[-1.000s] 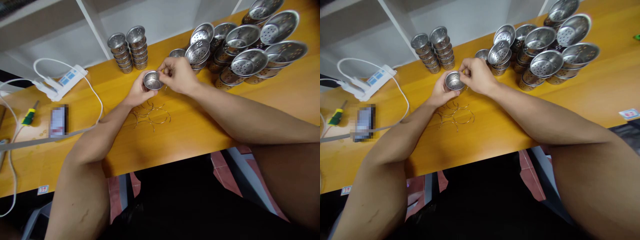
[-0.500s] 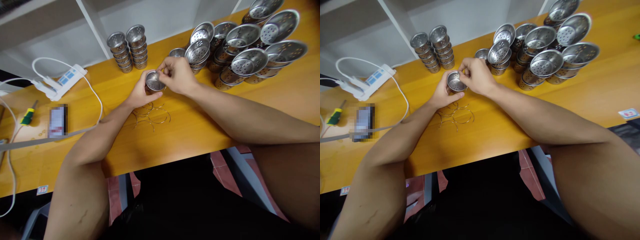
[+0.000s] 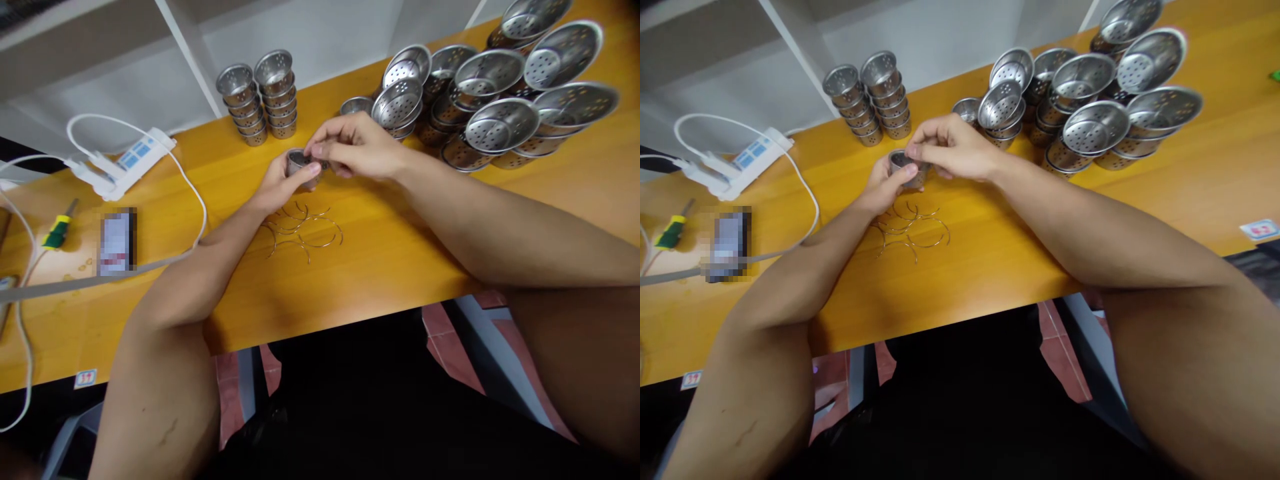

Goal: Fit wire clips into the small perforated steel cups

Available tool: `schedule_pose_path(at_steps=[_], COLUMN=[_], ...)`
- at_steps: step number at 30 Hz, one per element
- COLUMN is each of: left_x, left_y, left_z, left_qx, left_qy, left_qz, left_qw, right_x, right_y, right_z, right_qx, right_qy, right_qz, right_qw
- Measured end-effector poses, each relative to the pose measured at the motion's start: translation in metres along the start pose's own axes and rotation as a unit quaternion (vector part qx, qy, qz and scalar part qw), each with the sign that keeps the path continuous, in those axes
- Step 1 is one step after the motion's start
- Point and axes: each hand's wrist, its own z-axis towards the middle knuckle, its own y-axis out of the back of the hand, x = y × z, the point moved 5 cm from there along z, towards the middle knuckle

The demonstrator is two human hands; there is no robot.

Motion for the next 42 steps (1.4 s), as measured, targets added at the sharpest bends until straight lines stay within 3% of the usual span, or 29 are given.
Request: schedule_pose_path(at_steps=[5, 12, 18, 24, 29, 35, 42], left_x=[-0.002, 0.012, 0.014, 0.014, 0.017, 0.026, 0.028], left_y=[-0.001, 0.014, 0.014, 0.015, 0.018, 0.027, 0.035], left_z=[-0.003, 0.008, 0.01, 0.009, 0.01, 0.014, 0.018], left_qx=[-0.005, 0.012, 0.008, 0.004, 0.007, -0.028, -0.09], left_qy=[0.027, -0.074, -0.105, -0.123, -0.126, -0.143, -0.137], left_qz=[-0.065, 0.021, 0.07, 0.101, 0.127, 0.164, 0.177], left_qw=[0.998, 0.997, 0.992, 0.987, 0.984, 0.976, 0.971], right_x=[0.007, 0.005, 0.002, 0.006, 0.001, -0.009, 0.001], right_y=[-0.006, -0.012, -0.01, -0.013, -0.011, 0.001, 0.003], right_z=[-0.006, -0.004, -0.003, -0.006, -0.005, 0.0, -0.011], right_qx=[0.035, 0.018, 0.004, -0.014, -0.008, -0.108, -0.127], right_qy=[-0.047, -0.052, -0.022, -0.057, -0.029, 0.045, 0.05], right_qz=[0.076, 0.095, 0.076, 0.052, 0.042, -0.049, -0.194], right_qw=[0.995, 0.994, 0.997, 0.997, 0.999, 0.992, 0.971])
